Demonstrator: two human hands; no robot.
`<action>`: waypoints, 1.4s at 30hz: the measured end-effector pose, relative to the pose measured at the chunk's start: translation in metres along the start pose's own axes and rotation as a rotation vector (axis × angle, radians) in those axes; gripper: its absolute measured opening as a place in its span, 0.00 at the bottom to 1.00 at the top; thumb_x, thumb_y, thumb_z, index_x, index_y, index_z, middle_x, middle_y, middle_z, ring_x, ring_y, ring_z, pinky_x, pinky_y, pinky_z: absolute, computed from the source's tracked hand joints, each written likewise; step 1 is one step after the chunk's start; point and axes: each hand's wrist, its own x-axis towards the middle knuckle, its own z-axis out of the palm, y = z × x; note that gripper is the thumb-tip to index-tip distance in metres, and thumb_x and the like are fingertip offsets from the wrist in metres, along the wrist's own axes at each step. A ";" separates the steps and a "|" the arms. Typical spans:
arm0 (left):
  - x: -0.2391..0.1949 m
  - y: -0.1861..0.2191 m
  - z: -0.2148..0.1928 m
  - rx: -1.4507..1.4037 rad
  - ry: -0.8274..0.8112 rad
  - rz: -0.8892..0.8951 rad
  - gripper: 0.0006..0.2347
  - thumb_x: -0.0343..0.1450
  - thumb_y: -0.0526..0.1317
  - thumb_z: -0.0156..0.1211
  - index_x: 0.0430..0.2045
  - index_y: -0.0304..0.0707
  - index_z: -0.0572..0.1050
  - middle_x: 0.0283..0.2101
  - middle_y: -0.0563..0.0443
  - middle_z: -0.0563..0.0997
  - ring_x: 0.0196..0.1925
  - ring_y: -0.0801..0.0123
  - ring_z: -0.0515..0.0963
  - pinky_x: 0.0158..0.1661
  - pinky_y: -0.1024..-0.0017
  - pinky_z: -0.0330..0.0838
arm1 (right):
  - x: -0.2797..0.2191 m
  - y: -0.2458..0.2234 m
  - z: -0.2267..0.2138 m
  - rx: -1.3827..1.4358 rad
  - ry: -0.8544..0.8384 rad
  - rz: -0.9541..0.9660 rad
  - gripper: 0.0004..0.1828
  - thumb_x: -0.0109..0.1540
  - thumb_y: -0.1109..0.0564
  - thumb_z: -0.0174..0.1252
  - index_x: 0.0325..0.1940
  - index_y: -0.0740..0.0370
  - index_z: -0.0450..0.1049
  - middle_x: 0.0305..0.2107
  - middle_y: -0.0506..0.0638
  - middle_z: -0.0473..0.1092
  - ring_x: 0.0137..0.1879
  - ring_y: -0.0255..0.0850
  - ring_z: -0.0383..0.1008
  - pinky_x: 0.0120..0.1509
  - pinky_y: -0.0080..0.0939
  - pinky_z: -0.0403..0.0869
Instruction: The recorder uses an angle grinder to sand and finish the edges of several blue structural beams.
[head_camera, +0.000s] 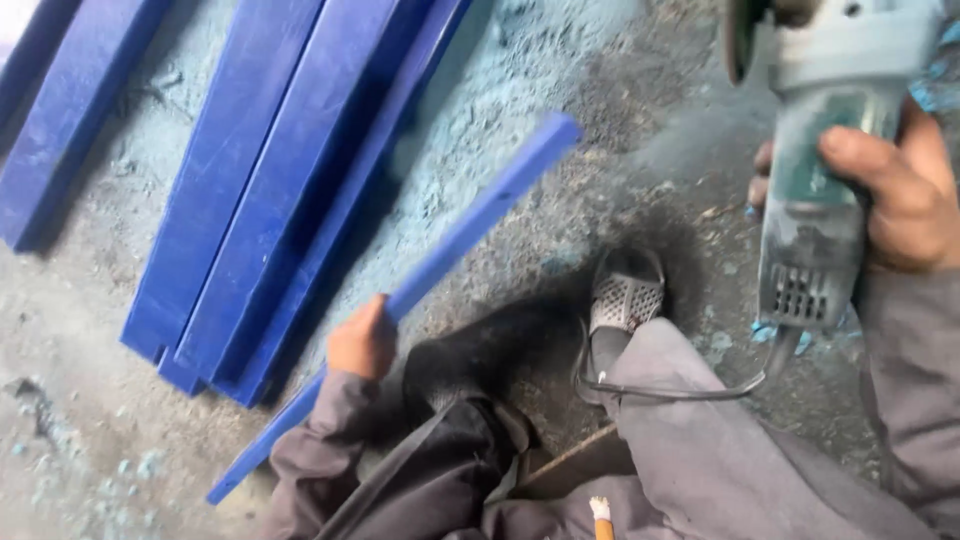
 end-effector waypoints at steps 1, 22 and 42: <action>0.014 0.009 0.013 -0.008 0.018 0.012 0.08 0.71 0.37 0.58 0.43 0.45 0.77 0.32 0.39 0.83 0.29 0.44 0.82 0.30 0.52 0.75 | -0.003 -0.002 -0.004 -0.011 0.008 -0.019 0.36 0.63 0.44 0.60 0.69 0.68 0.63 0.41 0.59 0.73 0.42 0.47 0.80 0.49 0.50 0.83; -0.044 -0.033 0.046 -0.126 -0.640 0.097 0.46 0.47 0.46 0.83 0.63 0.56 0.65 0.73 0.42 0.58 0.68 0.43 0.60 0.63 0.44 0.57 | -0.053 0.012 -0.028 0.203 0.209 -0.039 0.31 0.71 0.44 0.56 0.65 0.73 0.63 0.44 0.66 0.73 0.44 0.55 0.79 0.46 0.57 0.81; 0.083 0.107 -0.046 -0.041 -0.338 0.484 0.46 0.32 0.40 0.77 0.53 0.50 0.72 0.51 0.32 0.72 0.54 0.38 0.71 0.49 0.43 0.61 | -0.123 0.011 -0.094 0.378 0.447 -0.265 0.34 0.70 0.37 0.57 0.59 0.74 0.67 0.42 0.62 0.72 0.44 0.51 0.78 0.49 0.53 0.79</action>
